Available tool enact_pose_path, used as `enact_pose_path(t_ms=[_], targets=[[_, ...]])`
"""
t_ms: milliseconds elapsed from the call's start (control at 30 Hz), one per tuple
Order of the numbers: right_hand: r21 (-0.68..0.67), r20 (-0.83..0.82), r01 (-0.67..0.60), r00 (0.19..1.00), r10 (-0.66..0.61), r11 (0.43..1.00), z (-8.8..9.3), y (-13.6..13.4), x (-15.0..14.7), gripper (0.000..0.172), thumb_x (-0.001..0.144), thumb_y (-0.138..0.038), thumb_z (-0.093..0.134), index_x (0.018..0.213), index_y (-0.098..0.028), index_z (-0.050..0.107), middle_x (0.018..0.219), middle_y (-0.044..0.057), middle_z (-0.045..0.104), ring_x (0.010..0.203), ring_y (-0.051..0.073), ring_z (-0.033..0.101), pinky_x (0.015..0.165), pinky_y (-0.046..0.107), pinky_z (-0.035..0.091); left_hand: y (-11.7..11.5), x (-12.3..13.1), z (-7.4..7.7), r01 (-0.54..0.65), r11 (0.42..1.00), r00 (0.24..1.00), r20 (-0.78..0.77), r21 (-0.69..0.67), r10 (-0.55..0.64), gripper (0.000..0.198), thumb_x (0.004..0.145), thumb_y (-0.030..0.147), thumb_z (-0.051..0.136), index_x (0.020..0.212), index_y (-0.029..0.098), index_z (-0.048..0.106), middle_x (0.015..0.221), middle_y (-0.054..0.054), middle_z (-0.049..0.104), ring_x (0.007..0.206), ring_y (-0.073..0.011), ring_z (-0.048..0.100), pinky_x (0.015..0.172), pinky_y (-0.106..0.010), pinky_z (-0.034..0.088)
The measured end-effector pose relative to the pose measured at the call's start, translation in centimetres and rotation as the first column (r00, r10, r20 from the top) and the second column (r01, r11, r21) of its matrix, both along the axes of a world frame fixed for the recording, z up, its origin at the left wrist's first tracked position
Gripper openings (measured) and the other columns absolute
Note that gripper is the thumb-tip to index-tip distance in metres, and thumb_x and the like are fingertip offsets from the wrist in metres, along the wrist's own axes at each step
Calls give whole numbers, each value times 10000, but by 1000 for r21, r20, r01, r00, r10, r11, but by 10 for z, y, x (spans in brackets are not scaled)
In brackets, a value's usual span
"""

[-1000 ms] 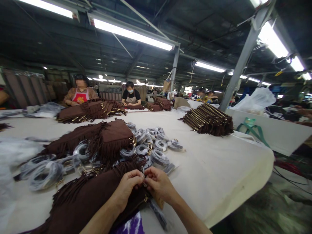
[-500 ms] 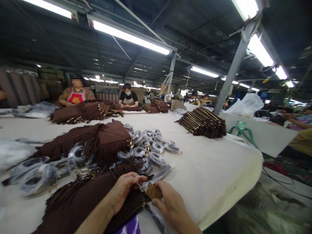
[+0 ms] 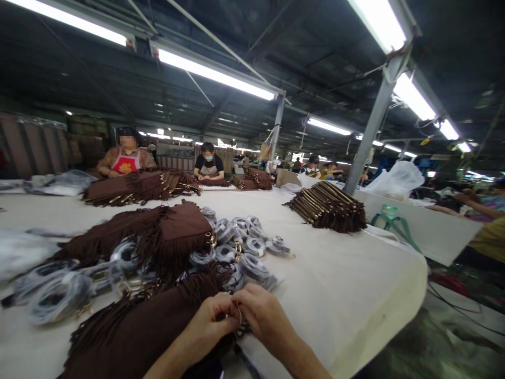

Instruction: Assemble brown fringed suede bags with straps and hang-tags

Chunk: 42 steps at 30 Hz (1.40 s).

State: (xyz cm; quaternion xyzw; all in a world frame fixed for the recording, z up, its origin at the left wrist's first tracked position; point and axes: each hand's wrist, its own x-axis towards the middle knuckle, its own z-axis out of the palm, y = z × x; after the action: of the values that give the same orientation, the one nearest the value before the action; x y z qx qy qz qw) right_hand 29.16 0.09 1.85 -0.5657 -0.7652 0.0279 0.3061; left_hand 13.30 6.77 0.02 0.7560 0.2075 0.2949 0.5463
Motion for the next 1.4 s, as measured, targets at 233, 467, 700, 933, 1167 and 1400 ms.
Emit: enact_pose_path(t_ms=[233, 467, 700, 933, 1167, 1400], targets=[[2, -495, 37, 868, -31, 999, -16, 9, 9, 128, 840, -234, 555, 734, -206, 621, 755, 9, 567, 715, 164, 566, 611, 240, 442, 4, 4, -3, -10, 997, 1000, 26, -70, 12, 123, 692, 239, 635, 605, 166, 682, 681, -17, 657, 721, -180, 562, 724, -276, 410], [-44, -613, 101, 783, -107, 994, -41, -6, 26, 134, 821, -282, 572, 705, -214, 581, 713, 10, 563, 679, 179, 546, 616, 266, 467, 18, 4, -13, -273, 812, 889, 187, -515, 418, 57, 495, 153, 691, 549, 162, 674, 424, 72, 509, 451, -76, 412, 501, -212, 329], [52, -293, 58, 955, -40, 997, -54, -37, 4, 271, 903, -214, 453, 1147, -232, 568, 950, 54, 655, 704, 167, 634, 606, 235, 507, 22, -10, 22, -243, 760, 793, 327, -602, 513, 256, 498, 251, 797, 728, 171, 718, 782, -30, 737, 748, -181, 659, 753, -310, 508], [251, 235, -73, 972, 13, 965, -60, -33, -14, 398, 776, -109, 568, 1134, -277, 611, 1103, 76, 706, 957, 257, 678, 774, 306, 551, -9, -37, 57, -60, 997, 998, 2, -43, 60, 419, 691, 206, 662, 1103, 241, 731, 1406, -64, 556, 1272, -297, 509, 1008, -390, 448], [24, 351, 8, 936, -15, 1000, -56, -19, -26, 493, 739, -98, 613, 1216, -223, 614, 1244, 95, 651, 1083, 299, 612, 889, 386, 504, -28, -116, 17, 147, 842, 788, -576, 519, 217, 801, 725, 288, 719, 1458, 260, 399, 1568, -123, 258, 1449, -350, 223, 1173, -572, 138], [183, 523, -6, 847, -93, 983, -9, -7, -27, 150, 833, -102, 611, 949, -196, 610, 999, 80, 705, 825, 252, 648, 714, 343, 448, -43, -120, 14, 79, 716, 624, -594, 694, 507, 686, 718, 20, 507, 1386, 174, 499, 1497, -161, 424, 1369, -355, 396, 1133, -552, 274]])
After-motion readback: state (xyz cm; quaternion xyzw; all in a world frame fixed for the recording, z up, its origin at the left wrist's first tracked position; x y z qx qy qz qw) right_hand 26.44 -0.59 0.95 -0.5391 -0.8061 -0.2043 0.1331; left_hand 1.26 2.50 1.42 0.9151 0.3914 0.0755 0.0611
